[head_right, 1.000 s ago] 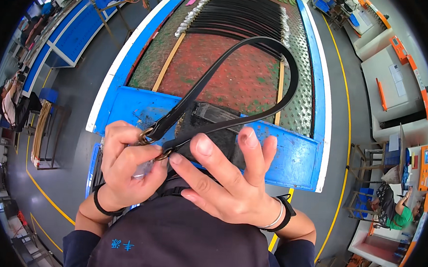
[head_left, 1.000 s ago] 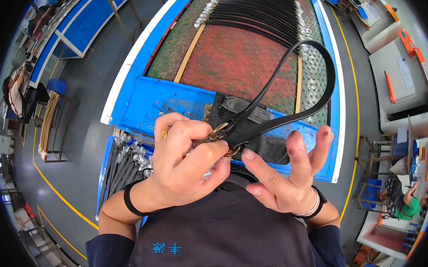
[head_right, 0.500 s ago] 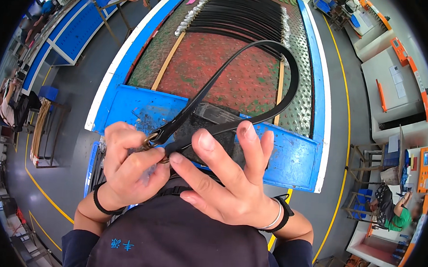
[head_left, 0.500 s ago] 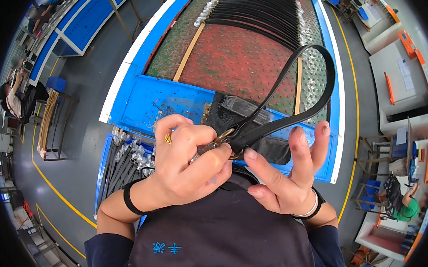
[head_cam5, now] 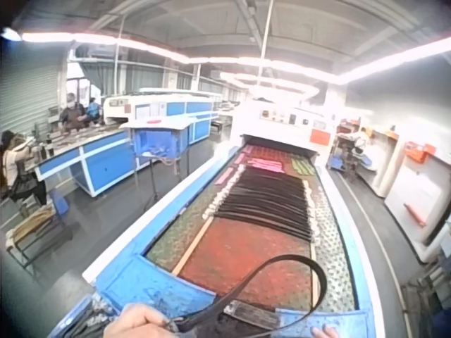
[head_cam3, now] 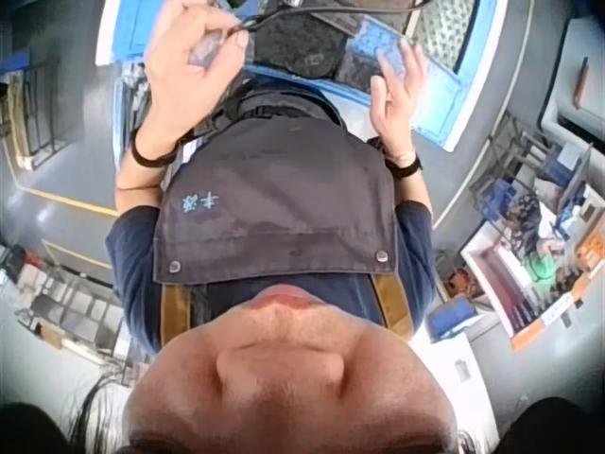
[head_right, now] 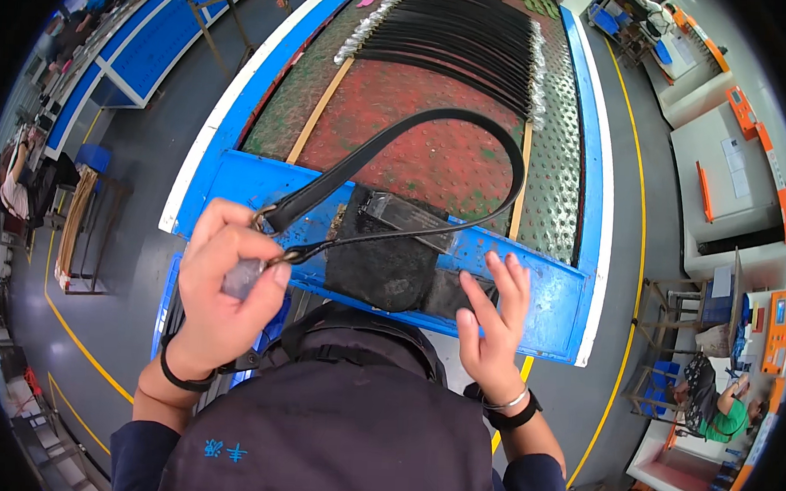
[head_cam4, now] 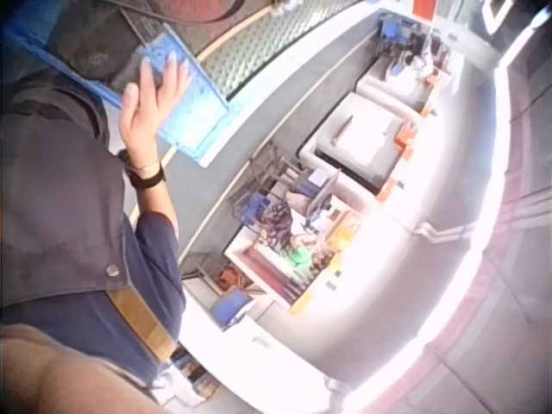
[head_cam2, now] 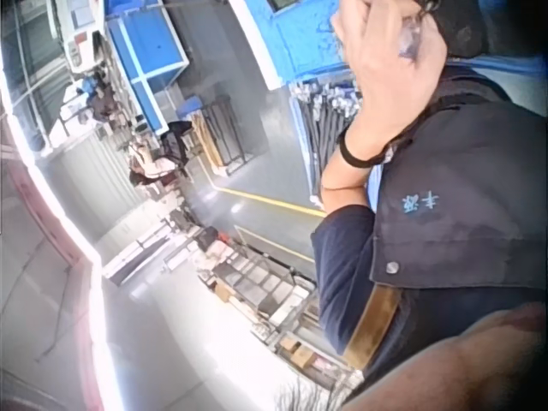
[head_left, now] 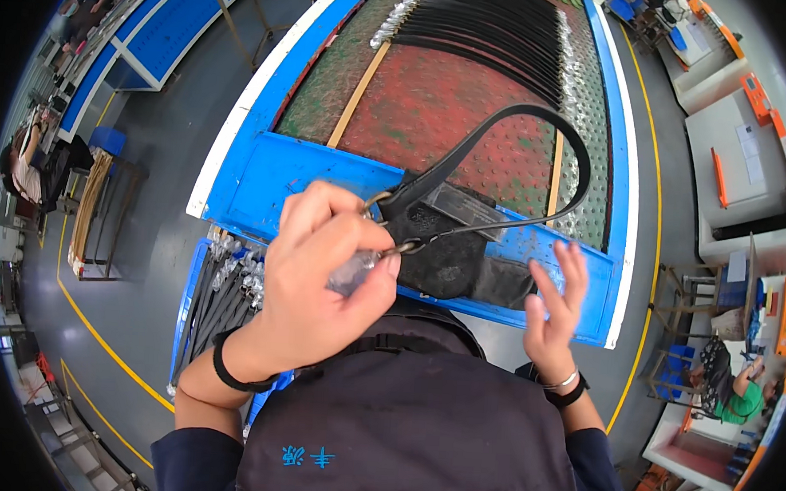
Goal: The person attaches a metal clasp to the end of a black belt using pliers. They repeatedly pick up belts from a conveyor belt, secure the clasp, and place the finished belt back onto the conveyor.
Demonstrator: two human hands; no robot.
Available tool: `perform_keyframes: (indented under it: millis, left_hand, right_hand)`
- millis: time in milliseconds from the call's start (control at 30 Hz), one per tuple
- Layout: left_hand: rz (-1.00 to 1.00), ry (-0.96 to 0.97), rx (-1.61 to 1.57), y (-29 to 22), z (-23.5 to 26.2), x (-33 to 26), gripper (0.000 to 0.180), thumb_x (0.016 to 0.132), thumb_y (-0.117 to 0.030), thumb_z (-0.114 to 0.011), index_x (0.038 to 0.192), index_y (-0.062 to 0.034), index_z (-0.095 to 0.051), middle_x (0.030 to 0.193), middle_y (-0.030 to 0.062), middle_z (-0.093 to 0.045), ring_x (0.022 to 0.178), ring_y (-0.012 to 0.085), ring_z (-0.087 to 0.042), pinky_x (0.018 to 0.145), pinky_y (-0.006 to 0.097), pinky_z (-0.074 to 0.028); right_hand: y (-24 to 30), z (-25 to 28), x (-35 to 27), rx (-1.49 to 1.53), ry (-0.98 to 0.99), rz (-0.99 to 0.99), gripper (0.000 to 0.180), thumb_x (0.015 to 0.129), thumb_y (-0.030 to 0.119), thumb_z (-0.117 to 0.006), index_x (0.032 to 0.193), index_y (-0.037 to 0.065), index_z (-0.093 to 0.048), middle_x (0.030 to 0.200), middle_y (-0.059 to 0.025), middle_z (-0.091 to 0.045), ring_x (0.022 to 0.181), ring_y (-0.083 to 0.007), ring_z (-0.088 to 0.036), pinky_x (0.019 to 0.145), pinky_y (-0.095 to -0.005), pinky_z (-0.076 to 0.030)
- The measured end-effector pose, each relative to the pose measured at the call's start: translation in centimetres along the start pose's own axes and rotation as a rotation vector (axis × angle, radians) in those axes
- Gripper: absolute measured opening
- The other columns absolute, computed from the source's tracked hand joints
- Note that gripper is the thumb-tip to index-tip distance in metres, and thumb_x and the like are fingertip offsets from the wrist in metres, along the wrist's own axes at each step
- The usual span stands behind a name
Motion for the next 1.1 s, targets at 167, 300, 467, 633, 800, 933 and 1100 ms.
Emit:
perform_keyframes:
  millis: [167, 300, 467, 633, 800, 933, 1100]
  left_hand:
    - [0.133, 0.097, -0.157, 0.7, 0.7, 0.7, 0.010, 0.068, -0.002, -0.064, 0.075, -0.0023, -0.058, 0.077, 0.0080, -0.051, 0.072, 0.0196, -0.050, 0.065, 0.030, -0.039]
    - [0.157, 0.128, -0.211, 0.7, 1.1, 1.1, 0.008, 0.068, -0.001, -0.064, 0.074, -0.0014, -0.057, 0.076, 0.0075, -0.051, 0.070, 0.0179, -0.051, 0.061, 0.028, -0.039]
    - [0.175, 0.170, -0.228, 0.2, 1.0, 1.4, 0.009, 0.067, -0.001, -0.064, 0.073, -0.0018, -0.057, 0.075, 0.0068, -0.051, 0.070, 0.0182, -0.051, 0.062, 0.028, -0.039]
    - [0.068, 0.265, -0.193, -0.9, 0.4, 1.5, 0.011, 0.064, -0.002, -0.066, 0.072, -0.0032, -0.058, 0.075, 0.0064, -0.049, 0.070, 0.0205, -0.049, 0.066, 0.029, -0.038]
    - [0.039, 0.304, -0.191, -1.9, 0.8, 1.5, 0.012, 0.062, -0.002, -0.066, 0.071, -0.0037, -0.058, 0.075, 0.0063, -0.048, 0.070, 0.0190, -0.048, 0.064, 0.029, -0.036]
    - [0.038, 0.312, -0.193, -2.1, 1.1, 1.4, 0.010, 0.062, -0.002, -0.065, 0.070, -0.0012, -0.058, 0.076, 0.0064, -0.047, 0.069, 0.0157, -0.047, 0.062, 0.026, -0.037]
    - [0.021, 0.314, -0.171, -1.9, 1.2, 1.2, 0.011, 0.061, -0.002, -0.065, 0.069, -0.0012, -0.059, 0.076, 0.0071, -0.047, 0.069, 0.0160, -0.048, 0.062, 0.026, -0.038]
  right_hand:
    - [-6.3, -6.1, -7.7, -0.297, 0.367, -0.236, 0.033, 0.081, 0.018, -0.060, 0.113, 0.010, -0.061, 0.141, -0.0145, -0.033, 0.133, -0.0377, -0.021, 0.106, -0.0555, -0.011]
    - [-6.5, -4.9, -9.0, -0.304, 0.350, -0.235, 0.025, 0.080, 0.021, -0.063, 0.104, 0.014, -0.066, 0.142, -0.0135, -0.031, 0.134, -0.0371, -0.019, 0.105, -0.0574, -0.010]
    - [-3.3, 0.7, -4.3, -0.110, 0.098, -0.116, 0.019, 0.083, 0.018, -0.057, 0.097, 0.011, -0.068, 0.133, -0.0144, -0.045, 0.130, -0.0376, -0.029, 0.107, -0.0524, -0.014]
    - [3.6, 4.5, 1.8, -0.125, -0.112, 0.342, 0.031, 0.084, 0.037, -0.054, 0.107, 0.022, -0.067, 0.132, -0.0112, -0.046, 0.131, -0.0354, -0.027, 0.109, -0.0497, -0.010]
    - [5.9, 3.6, 4.9, -0.092, -0.063, 0.510, 0.041, 0.070, 0.040, -0.064, 0.108, 0.026, -0.067, 0.134, -0.0059, -0.045, 0.133, -0.0332, -0.022, 0.109, -0.0500, -0.003]
    - [6.1, 3.2, 5.3, -0.090, -0.049, 0.517, 0.044, 0.066, 0.039, -0.066, 0.107, 0.026, -0.067, 0.135, -0.0054, -0.043, 0.133, -0.0334, -0.021, 0.110, -0.0498, -0.001]
    - [5.8, 3.4, 4.9, -0.072, -0.081, 0.540, 0.036, 0.075, 0.041, -0.060, 0.106, 0.025, -0.068, 0.133, -0.0068, -0.044, 0.132, -0.0335, -0.024, 0.110, -0.0502, -0.005]
Point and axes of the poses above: each hand's wrist, its own x-axis towards the middle knuckle, its own z-axis out of the back of the hand, y = z × x, the point moved 1 cm from there along x, towards the middle knuckle
